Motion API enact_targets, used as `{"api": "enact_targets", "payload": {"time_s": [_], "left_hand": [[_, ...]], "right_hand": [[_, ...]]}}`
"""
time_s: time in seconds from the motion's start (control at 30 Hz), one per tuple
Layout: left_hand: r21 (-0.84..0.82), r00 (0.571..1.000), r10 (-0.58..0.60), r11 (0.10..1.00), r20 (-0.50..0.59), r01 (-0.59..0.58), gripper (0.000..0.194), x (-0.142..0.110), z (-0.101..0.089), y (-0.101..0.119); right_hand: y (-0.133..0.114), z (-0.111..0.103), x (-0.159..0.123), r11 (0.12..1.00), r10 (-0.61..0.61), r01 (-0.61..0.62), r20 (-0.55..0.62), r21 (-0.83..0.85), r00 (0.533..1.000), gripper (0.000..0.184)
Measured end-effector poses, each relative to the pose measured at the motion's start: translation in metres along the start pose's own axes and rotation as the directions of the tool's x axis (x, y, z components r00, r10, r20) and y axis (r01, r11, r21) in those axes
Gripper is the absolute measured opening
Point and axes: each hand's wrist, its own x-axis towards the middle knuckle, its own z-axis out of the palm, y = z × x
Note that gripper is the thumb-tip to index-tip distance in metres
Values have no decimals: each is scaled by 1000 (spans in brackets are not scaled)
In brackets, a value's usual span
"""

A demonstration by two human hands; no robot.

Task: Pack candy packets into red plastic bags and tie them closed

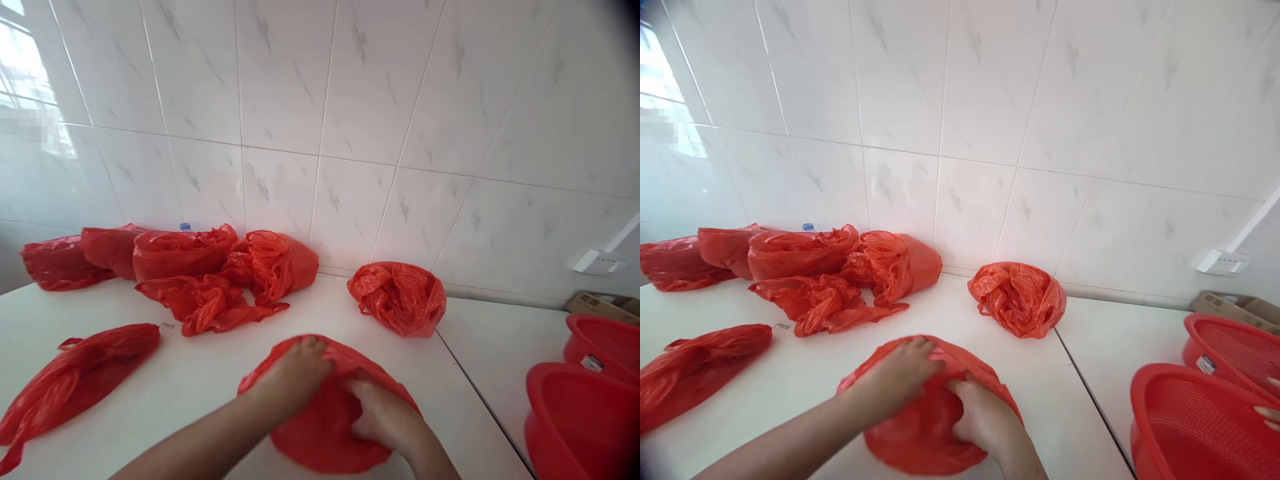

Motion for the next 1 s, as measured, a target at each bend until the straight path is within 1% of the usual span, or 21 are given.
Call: {"api": "enact_targets", "payload": {"time_s": [0.07,0.1,0.17,0.2,0.23,0.3,0.37,0.4,0.43,0.5,0.53,0.57,0.63,0.7,0.77,0.83,0.9,1.0], "left_hand": [[43,997,-30,999,64,28,47,10,-7,-24],[41,996,-28,999,88,24,48,11,-11,-33],[29,992,8,1000,129,-12,45,9,-16,-43],[21,990,34,999,140,-38,41,7,-18,-44],[13,988,59,998,144,-62,40,4,-19,-42],[6,986,92,996,137,-94,40,1,-19,-32],[8,989,104,994,108,-105,42,-1,-17,-18],[18,989,125,992,78,-127,41,-2,-16,-11],[35,985,167,985,45,-169,39,-3,-14,-4],[72,954,298,952,14,-299,34,-5,-9,5],[77,934,354,931,33,-356,31,-6,-7,8],[66,920,386,918,74,-391,30,-7,-5,9],[7,908,380,922,173,-387,31,-9,-4,8],[-58,908,362,932,213,-358,26,-10,-7,5],[-128,912,375,925,169,-356,22,-11,-12,4],[-190,925,369,918,91,-347,19,-11,-18,6],[-194,943,333,926,12,-324,20,-10,-21,8],[-71,967,227,969,-114,-236,24,-10,-19,5]], "right_hand": [[5,-13,-5,995,-46,38,76,94,996,36],[10,-19,-6,989,-37,22,99,149,994,45],[23,-29,-6,967,51,-72,91,244,995,56],[30,-32,-5,952,99,-114,66,286,993,55],[37,-34,-3,934,124,-129,36,332,992,51],[47,-35,1,901,112,-91,-26,425,993,43],[52,-33,6,874,93,-47,-72,484,993,45],[53,-30,8,872,96,-37,-97,488,991,47],[52,-28,10,880,109,-37,-126,473,986,49],[50,-22,13,910,145,-61,-177,410,974,56],[49,-20,14,925,167,-87,-190,370,968,60],[49,-18,16,935,195,-122,-196,334,961,64],[49,-17,18,935,260,-190,-216,300,941,64],[52,-18,19,924,307,-222,-259,311,916,54],[53,-22,18,923,306,-206,-293,325,906,35],[48,-26,15,945,252,-161,-318,286,914,21],[38,-30,11,974,179,-115,-349,196,920,20],[17,-33,4,992,124,-112,-377,54,918,15]]}}
